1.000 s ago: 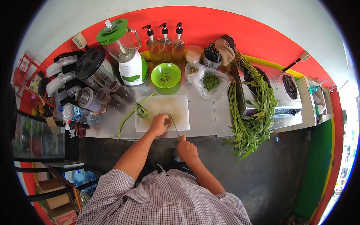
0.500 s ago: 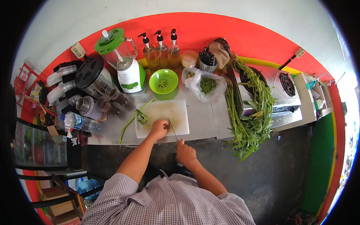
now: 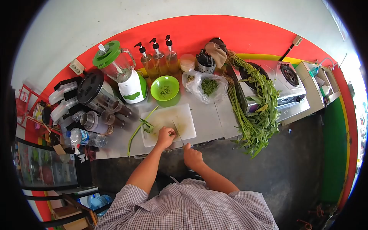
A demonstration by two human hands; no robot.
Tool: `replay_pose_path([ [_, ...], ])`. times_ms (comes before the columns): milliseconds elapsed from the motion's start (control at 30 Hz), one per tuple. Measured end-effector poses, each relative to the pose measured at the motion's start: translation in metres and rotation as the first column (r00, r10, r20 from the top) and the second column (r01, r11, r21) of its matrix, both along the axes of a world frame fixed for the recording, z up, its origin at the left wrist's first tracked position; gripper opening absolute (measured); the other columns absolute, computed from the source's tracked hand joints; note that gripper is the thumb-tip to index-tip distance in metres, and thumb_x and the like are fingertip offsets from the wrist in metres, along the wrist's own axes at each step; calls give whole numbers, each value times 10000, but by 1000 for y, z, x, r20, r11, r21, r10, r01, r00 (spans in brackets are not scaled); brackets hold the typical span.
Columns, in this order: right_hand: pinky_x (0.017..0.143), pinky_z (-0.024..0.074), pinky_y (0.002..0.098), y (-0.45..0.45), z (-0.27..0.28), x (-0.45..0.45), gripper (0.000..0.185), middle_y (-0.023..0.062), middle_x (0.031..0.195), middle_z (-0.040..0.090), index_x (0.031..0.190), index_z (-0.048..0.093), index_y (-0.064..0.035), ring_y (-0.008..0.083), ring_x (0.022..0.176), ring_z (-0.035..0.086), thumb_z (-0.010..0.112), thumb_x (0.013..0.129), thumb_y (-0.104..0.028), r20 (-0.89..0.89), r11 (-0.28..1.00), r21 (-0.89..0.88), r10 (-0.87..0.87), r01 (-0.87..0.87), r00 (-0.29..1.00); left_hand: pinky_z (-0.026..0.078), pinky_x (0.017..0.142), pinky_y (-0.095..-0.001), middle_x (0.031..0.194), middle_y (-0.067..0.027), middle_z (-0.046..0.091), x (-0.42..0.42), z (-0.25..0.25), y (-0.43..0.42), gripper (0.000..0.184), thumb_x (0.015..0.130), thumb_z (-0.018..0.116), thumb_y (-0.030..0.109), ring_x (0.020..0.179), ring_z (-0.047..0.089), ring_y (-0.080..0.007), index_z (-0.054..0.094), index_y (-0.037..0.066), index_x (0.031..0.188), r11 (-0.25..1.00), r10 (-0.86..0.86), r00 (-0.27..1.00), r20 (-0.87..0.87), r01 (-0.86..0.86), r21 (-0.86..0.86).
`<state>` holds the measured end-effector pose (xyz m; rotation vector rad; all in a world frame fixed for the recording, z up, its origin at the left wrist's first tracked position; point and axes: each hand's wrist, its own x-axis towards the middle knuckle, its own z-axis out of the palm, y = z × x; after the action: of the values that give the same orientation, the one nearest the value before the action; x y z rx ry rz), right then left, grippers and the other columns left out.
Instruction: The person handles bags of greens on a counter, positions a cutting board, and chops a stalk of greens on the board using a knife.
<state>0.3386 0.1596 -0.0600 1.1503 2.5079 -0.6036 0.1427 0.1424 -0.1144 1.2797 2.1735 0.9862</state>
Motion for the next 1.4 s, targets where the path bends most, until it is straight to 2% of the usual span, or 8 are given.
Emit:
replay_pose_path([
  [267, 727, 611, 441, 14, 4, -19, 388, 183, 928, 749, 1214, 440, 35, 345, 859, 758, 592, 916, -163, -25, 996, 85, 2, 0, 1000, 508, 727, -404, 830, -129, 611, 3, 5, -4, 170, 686, 829, 39, 793, 628, -286, 716, 49, 813, 999, 2, 1000, -27, 0, 52],
  [367, 774, 597, 478, 3, 3, -9, 551, 239, 978, 732, 1309, 388, 88, 394, 901, 743, 619, 864, -140, 6, 999, -29, -19, 19, 1000, 508, 729, -405, 835, -137, 611, 5, -2, -6, 183, 689, 827, 34, 802, 631, -293, 721, 46, 837, 998, -27, 999, -37, 29, 58],
  [667, 806, 593, 496, 17, 4, -14, 493, 260, 983, 725, 1255, 387, 76, 413, 926, 735, 617, 873, -136, -49, 996, -77, -40, 36, 998, 482, 831, -430, 912, -115, 611, 7, -13, -10, 167, 724, 810, 53, 913, 582, -325, 741, 98, 870, 995, 5, 999, -45, 0, 103],
  [767, 759, 605, 469, 4, 2, -5, 338, 220, 942, 739, 1187, 424, 19, 383, 875, 748, 563, 935, -159, -18, 1000, -12, -6, 6, 1000, 477, 849, -436, 923, -107, 612, 5, -13, -8, 171, 729, 807, 59, 938, 574, -331, 738, 108, 878, 996, -6, 1000, -10, 7, 91],
  [967, 824, 590, 490, 14, -1, -15, 461, 286, 1000, 714, 1223, 397, 59, 430, 942, 727, 617, 879, -153, -31, 995, -94, -29, 26, 999, 497, 786, -433, 894, -137, 604, 9, -3, -9, 179, 729, 788, 15, 878, 607, -324, 722, 53, 890, 995, 24, 994, -105, -14, 101],
  [1133, 810, 590, 493, 3, 11, -7, 505, 270, 987, 718, 1251, 390, 62, 429, 933, 727, 636, 868, -156, -41, 990, -118, -83, 78, 996, 479, 853, -463, 985, -124, 604, 7, -3, -11, 202, 774, 778, 71, 946, 559, -355, 731, 115, 964, 999, -39, 988, -150, 43, 20],
  [1267, 761, 605, 472, -8, 2, -6, 396, 219, 963, 736, 1212, 424, 35, 382, 881, 746, 597, 910, -155, -20, 999, -5, -46, 46, 999, 478, 856, -466, 991, -130, 600, 10, 2, -13, 223, 781, 772, 64, 945, 560, -356, 734, 126, 991, 999, -32, 989, -141, 37, 32],
  [1400, 799, 590, 497, 11, -4, -14, 516, 269, 985, 718, 1263, 385, 71, 437, 926, 724, 629, 875, -164, -84, 999, -1, -47, 47, 995, 467, 856, -461, 981, -119, 600, 12, 4, -12, 226, 781, 756, 42, 943, 555, -347, 741, 129, 990, 996, -40, 987, -159, 51, 71],
])
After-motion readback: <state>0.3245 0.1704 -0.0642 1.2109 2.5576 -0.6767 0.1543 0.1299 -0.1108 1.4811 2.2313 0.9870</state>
